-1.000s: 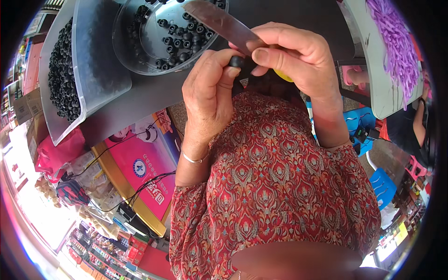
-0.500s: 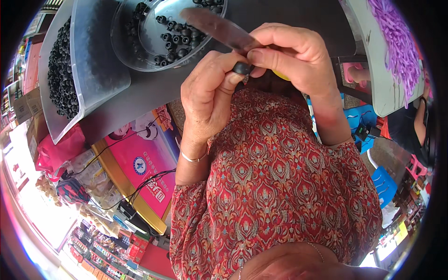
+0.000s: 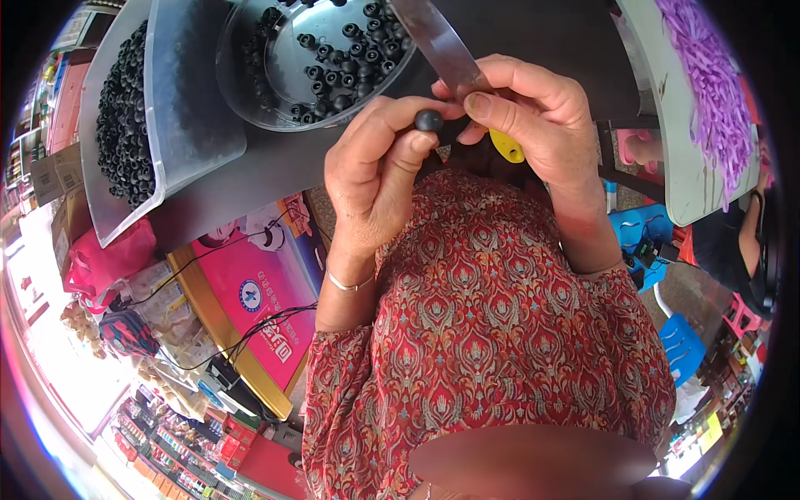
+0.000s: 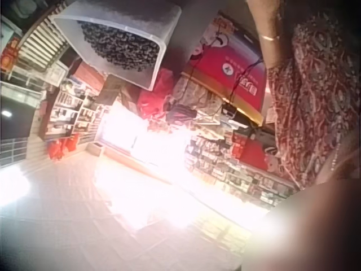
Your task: Trimming or cutting small black rubber components with a knife.
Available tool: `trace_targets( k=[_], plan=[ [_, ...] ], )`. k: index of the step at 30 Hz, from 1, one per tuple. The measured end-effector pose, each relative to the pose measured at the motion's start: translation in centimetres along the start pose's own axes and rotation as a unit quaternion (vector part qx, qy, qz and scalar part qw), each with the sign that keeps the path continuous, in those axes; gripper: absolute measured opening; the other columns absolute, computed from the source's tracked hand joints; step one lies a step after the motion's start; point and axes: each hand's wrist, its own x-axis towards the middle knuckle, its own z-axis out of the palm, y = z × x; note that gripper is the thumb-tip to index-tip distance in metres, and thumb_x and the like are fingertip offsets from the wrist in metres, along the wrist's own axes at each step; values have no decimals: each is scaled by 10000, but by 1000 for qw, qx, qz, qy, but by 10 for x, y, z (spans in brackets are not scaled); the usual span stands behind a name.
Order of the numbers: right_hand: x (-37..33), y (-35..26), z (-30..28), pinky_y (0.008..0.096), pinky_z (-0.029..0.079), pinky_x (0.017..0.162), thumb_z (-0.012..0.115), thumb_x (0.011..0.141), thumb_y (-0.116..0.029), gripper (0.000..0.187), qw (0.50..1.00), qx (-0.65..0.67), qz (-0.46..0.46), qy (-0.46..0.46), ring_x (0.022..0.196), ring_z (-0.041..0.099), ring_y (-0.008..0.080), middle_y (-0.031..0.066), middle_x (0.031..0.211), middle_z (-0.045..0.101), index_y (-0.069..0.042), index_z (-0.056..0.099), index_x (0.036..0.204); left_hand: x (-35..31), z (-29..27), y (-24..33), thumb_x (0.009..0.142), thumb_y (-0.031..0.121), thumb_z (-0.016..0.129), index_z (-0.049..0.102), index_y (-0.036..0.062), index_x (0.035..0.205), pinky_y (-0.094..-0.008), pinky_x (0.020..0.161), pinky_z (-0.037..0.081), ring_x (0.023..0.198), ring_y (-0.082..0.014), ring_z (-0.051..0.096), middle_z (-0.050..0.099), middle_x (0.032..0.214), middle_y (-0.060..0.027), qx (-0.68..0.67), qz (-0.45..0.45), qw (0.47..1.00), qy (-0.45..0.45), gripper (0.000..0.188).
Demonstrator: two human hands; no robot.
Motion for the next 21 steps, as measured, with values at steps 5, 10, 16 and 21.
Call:
trace_targets(
  k=[5,10,16,21],
  plan=[
    [-3,0,-7,249,550,662,565,875,-11,202,999,30,9,28,886,658,195,152,1031,645,45,617,1062,7,-38,25,775,5,662,665,0,943,-226,637,430,681,-119,528,614,801,-50,142,101,978,118,168],
    [-4,5,-15,262,550,647,566,870,-5,197,999,10,5,47,871,659,206,162,1025,645,50,617,1053,23,-97,64,790,6,681,673,7,948,-198,564,446,630,-58,560,639,775,-12,334,20,913,232,158],
    [-4,7,-13,272,552,636,568,866,-1,178,999,8,2,43,859,658,213,168,1019,645,54,619,1028,41,-98,73,780,-1,690,656,-12,931,-214,548,458,595,-73,578,637,749,-50,454,116,874,128,155],
    [-7,9,-16,275,553,636,564,868,2,170,999,11,3,45,853,657,204,162,1014,646,51,621,1021,47,-115,82,778,42,707,669,-7,892,-228,566,468,622,-106,605,651,740,-84,452,106,868,179,129]
  ],
)
